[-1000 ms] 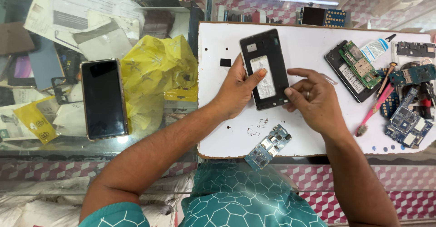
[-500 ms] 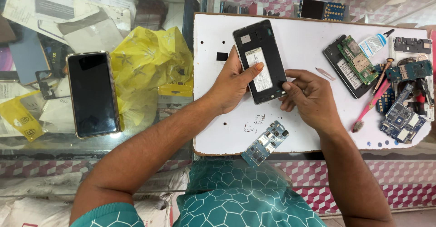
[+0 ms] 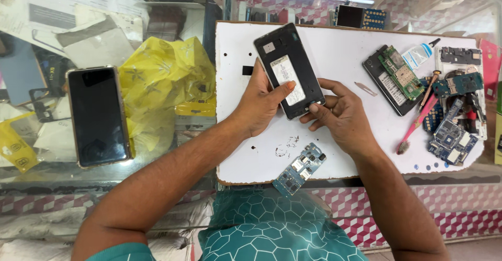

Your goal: The person reassembles a disassembled smartphone at a repair bench. They align the midframe with the display and camera module, press the frame into place, insert the battery, and snap the back cover onto the phone body by hand.

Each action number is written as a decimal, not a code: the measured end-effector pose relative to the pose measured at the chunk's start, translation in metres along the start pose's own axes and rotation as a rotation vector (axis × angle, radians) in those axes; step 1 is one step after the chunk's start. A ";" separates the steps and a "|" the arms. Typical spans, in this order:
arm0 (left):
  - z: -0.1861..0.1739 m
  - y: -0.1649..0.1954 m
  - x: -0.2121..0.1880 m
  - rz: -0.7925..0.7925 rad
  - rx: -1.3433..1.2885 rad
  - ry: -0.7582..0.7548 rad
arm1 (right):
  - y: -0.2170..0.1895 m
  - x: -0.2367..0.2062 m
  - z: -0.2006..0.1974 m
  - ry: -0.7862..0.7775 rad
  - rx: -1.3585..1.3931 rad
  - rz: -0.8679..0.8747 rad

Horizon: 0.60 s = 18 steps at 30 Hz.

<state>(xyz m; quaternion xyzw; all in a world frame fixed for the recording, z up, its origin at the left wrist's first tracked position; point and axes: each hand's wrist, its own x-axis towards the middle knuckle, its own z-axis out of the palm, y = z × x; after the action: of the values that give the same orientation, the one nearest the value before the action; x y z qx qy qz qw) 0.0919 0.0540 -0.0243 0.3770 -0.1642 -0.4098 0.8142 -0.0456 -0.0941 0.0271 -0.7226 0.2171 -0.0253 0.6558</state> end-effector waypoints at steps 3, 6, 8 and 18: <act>0.001 0.000 -0.001 -0.010 0.009 -0.001 | 0.005 -0.001 0.002 0.011 0.023 -0.075; 0.002 0.001 -0.004 -0.004 0.045 -0.014 | 0.011 -0.003 0.001 0.044 0.048 -0.070; 0.004 0.003 -0.004 0.014 0.058 -0.028 | 0.014 -0.003 -0.003 0.044 0.088 -0.106; 0.007 0.023 -0.013 -0.118 -0.125 -0.354 | 0.028 0.019 -0.060 0.370 0.450 -0.188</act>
<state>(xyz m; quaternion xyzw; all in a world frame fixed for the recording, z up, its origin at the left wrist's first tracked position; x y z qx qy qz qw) 0.0924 0.0694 -0.0020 0.2568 -0.2568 -0.5262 0.7689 -0.0556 -0.1578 0.0040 -0.5591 0.2539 -0.2644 0.7437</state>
